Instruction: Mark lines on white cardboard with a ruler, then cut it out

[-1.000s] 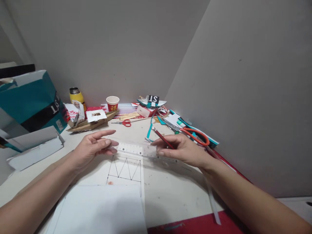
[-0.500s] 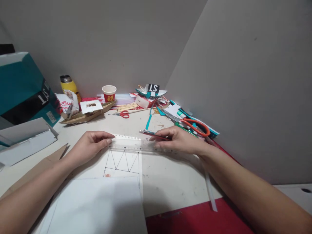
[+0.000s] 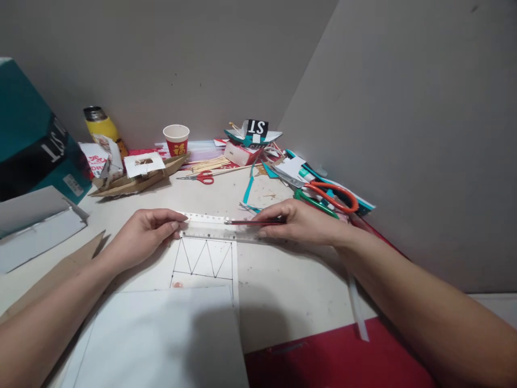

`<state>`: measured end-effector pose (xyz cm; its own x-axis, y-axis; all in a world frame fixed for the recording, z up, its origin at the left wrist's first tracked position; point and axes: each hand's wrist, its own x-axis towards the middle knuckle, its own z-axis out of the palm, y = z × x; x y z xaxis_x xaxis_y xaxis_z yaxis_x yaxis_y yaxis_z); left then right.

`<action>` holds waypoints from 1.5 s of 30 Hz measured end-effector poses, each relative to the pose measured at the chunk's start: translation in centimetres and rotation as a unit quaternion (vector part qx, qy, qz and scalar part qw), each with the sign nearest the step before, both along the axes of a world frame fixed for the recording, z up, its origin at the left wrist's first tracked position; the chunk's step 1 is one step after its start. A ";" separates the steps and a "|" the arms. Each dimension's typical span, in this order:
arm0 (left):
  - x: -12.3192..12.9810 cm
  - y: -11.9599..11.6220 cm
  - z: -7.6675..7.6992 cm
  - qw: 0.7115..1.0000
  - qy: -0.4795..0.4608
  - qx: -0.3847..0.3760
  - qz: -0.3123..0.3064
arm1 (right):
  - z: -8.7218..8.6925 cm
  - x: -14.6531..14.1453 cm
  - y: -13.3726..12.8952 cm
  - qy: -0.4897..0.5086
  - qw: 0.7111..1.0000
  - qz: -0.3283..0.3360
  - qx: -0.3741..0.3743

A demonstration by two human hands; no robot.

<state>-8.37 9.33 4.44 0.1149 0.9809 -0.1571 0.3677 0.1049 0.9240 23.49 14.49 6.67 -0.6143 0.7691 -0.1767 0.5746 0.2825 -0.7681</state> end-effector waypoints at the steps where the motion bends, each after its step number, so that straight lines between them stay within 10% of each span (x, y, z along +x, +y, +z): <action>1: 0.0 0.0 0.0 1.000 0.001 0.001 0.000 | 0.0 0.0 0.0 -0.001 1.000 0.000 -0.001; 45: 0.5 0.3 0.6 0.999 -0.006 -0.018 0.042 | -1.3 0.0 0.2 0.002 0.999 0.040 0.016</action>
